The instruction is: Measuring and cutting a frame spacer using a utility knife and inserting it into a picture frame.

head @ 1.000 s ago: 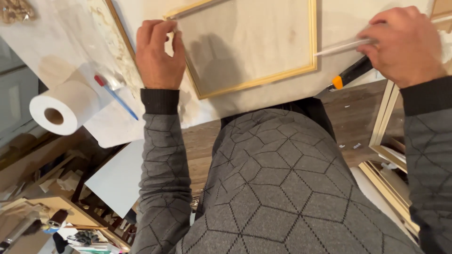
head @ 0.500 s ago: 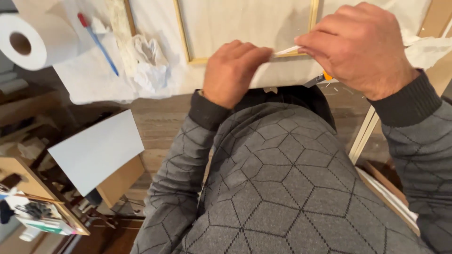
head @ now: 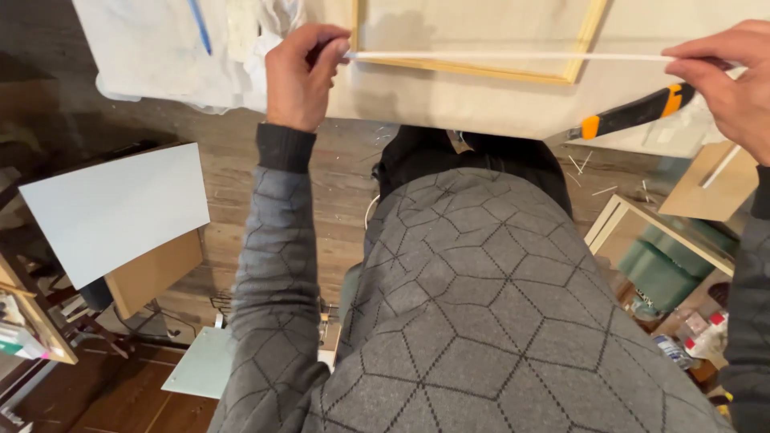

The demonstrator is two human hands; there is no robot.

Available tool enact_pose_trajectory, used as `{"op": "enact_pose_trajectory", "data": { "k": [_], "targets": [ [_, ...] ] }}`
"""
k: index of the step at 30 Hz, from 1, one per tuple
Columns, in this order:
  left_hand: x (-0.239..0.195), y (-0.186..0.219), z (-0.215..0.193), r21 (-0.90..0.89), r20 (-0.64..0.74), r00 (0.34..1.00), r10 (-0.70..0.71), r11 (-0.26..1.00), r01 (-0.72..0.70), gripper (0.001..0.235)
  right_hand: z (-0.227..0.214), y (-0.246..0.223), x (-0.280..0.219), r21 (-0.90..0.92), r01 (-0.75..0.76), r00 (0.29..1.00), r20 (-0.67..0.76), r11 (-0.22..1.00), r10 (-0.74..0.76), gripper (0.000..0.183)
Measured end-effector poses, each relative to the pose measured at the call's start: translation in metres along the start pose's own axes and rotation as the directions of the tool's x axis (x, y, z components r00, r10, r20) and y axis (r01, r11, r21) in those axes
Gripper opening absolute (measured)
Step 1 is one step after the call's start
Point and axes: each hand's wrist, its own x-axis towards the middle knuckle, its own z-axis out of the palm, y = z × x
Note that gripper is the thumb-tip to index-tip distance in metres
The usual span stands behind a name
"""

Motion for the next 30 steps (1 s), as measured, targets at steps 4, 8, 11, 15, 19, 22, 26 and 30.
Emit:
{"op": "enact_pose_trajectory", "data": {
  "k": [4, 8, 11, 15, 19, 22, 26, 30],
  "targets": [
    [0.009, -0.039, 0.004, -0.101, -0.13, 0.99, -0.045, 0.994, 0.032, 0.008, 0.029, 0.035, -0.008, 0.038, -0.061, 0.997, -0.039, 0.997, 0.063, 0.013],
    [0.009, -0.055, -0.006, 0.137, -0.158, 0.967, 0.2, 0.974, -0.179, 0.022, 0.059, 0.063, -0.012, 0.029, -0.105, 0.994, -0.015, 0.994, 0.105, 0.006],
    [0.004, -0.046, -0.001, 0.26, 0.001, 0.973, 0.23, 0.94, -0.222, 0.036, 0.071, 0.1, -0.026, 0.118, -0.111, 0.994, -0.005, 0.987, 0.112, 0.003],
    [0.0, -0.046, 0.01, 0.37, 0.134, 0.948, 0.29, 0.873, -0.319, 0.043, 0.083, 0.137, -0.037, 0.163, -0.148, 0.989, 0.02, 0.975, 0.147, 0.004],
    [0.002, -0.049, 0.018, 0.417, 0.144, 0.936, 0.322, 0.838, -0.353, 0.037, 0.072, 0.097, -0.028, 0.154, -0.096, 0.995, 0.024, 0.983, 0.093, 0.002],
    [0.001, -0.053, 0.019, 0.458, 0.153, 0.914, 0.375, 0.793, -0.402, 0.027, 0.077, 0.08, -0.024, 0.132, -0.114, 0.993, -0.007, 0.985, 0.116, 0.004],
    [0.003, -0.051, 0.02, 0.52, 0.171, 0.915, 0.367, 0.755, -0.4, 0.012, 0.07, 0.042, -0.013, 0.131, -0.133, 0.99, -0.031, 0.982, 0.138, 0.008],
    [0.004, -0.045, 0.022, 0.543, 0.195, 0.901, 0.388, 0.722, -0.428, 0.013, 0.041, -0.04, 0.012, -0.115, -0.014, 1.0, -0.019, 0.993, 0.012, 0.011]
  ]
}}
